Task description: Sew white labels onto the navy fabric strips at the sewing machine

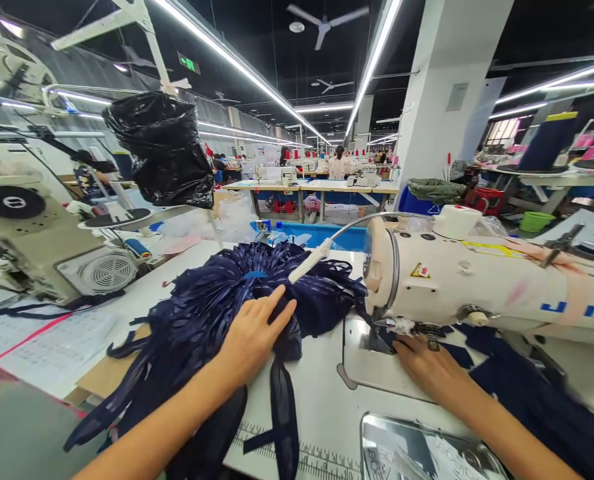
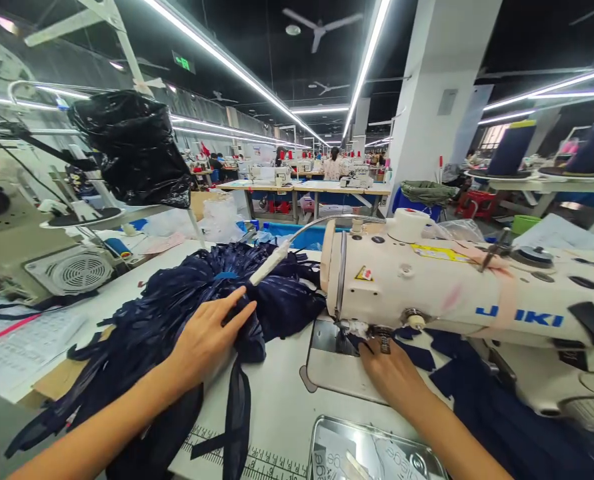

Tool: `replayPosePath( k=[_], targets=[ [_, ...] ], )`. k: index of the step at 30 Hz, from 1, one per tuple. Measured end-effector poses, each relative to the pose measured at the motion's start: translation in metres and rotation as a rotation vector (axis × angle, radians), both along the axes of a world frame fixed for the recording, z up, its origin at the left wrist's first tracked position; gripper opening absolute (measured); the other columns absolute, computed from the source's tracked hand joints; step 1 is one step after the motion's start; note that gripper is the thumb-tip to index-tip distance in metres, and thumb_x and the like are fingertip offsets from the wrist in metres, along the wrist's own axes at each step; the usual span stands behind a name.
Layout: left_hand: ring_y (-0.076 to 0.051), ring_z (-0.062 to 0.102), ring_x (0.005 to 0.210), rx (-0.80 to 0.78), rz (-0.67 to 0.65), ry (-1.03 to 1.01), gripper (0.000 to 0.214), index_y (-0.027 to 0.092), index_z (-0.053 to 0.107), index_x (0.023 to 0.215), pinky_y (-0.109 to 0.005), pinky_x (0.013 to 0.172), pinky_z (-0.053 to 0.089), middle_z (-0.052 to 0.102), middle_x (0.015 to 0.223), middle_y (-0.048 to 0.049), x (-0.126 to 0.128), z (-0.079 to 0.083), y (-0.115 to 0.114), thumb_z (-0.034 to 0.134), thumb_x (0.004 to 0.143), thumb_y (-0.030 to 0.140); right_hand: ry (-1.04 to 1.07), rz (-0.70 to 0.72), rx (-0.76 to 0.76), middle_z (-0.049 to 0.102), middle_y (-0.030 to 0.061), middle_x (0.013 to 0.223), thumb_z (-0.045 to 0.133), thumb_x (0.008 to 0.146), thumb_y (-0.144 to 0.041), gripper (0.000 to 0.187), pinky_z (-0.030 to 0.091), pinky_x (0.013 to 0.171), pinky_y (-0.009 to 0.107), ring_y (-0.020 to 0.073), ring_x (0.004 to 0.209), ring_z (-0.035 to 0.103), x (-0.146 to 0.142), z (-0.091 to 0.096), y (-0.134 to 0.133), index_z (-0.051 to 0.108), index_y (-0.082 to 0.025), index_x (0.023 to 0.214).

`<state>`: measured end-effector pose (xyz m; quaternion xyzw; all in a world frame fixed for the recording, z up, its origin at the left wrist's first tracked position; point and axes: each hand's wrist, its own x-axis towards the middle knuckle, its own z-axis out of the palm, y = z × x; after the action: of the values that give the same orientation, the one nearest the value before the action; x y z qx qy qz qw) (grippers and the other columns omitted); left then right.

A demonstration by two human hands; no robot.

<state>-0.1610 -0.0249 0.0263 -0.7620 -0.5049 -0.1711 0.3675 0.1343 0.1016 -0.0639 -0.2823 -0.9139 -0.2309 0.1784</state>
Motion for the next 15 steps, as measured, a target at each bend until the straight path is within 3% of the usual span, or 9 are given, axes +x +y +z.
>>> replayPosePath(
  k=[2,4,7,11,15],
  targets=[
    [-0.022,0.049,0.094,-0.123,-0.105,0.160,0.039,0.019,0.053,0.109,-0.035,0.076,0.037,0.050,0.119,-0.0130,-0.009,-0.004,-0.006,0.029,0.082,0.003,-0.058,-0.033,-0.036,0.062,0.0129,0.082,0.043,0.075,0.000,0.023,0.044,0.063,0.033,0.0217,0.068,0.056,-0.003,0.009,-0.005,0.062,-0.011,0.077],
    [-0.019,0.051,0.078,-0.279,-0.252,0.220,0.034,0.019,0.059,0.089,-0.031,0.066,0.037,0.058,0.105,-0.0098,-0.005,-0.014,-0.009,0.030,0.081,0.003,-0.094,-0.060,-0.117,0.062,0.0121,0.086,0.044,0.077,-0.003,0.020,0.043,0.067,0.031,0.0208,0.074,0.056,-0.003,0.021,-0.009,0.062,-0.011,0.082],
    [-0.015,0.047,0.059,-0.482,-0.400,0.043,0.030,0.018,0.056,0.066,-0.027,0.055,0.034,0.058,0.067,-0.0040,0.009,-0.032,-0.002,0.032,0.083,0.010,-0.086,-0.077,-0.262,0.061,0.0093,0.090,0.047,0.082,-0.011,0.017,0.040,0.077,0.030,0.0191,0.084,0.054,0.002,0.035,-0.010,0.060,-0.011,0.091],
    [-0.014,0.053,0.062,-0.686,-0.470,-0.369,0.026,0.018,0.057,0.071,-0.023,0.058,0.039,0.058,0.065,-0.0026,0.031,-0.046,0.047,0.034,0.082,0.021,-0.028,-0.138,-0.321,0.059,0.0076,0.084,0.050,0.082,-0.017,0.012,0.038,0.077,0.030,0.0183,0.081,0.051,0.015,0.050,-0.018,0.058,-0.011,0.089],
    [-0.014,0.052,0.057,-0.838,-0.393,-0.630,0.022,0.017,0.057,0.071,-0.023,0.055,0.039,0.059,0.063,-0.0010,0.053,-0.050,0.108,0.039,0.076,0.029,-0.004,-0.097,-0.361,0.056,0.0057,0.079,0.046,0.084,-0.015,0.014,0.036,0.070,0.028,0.0161,0.075,0.047,0.032,0.064,-0.038,0.057,-0.013,0.076]
  ],
)
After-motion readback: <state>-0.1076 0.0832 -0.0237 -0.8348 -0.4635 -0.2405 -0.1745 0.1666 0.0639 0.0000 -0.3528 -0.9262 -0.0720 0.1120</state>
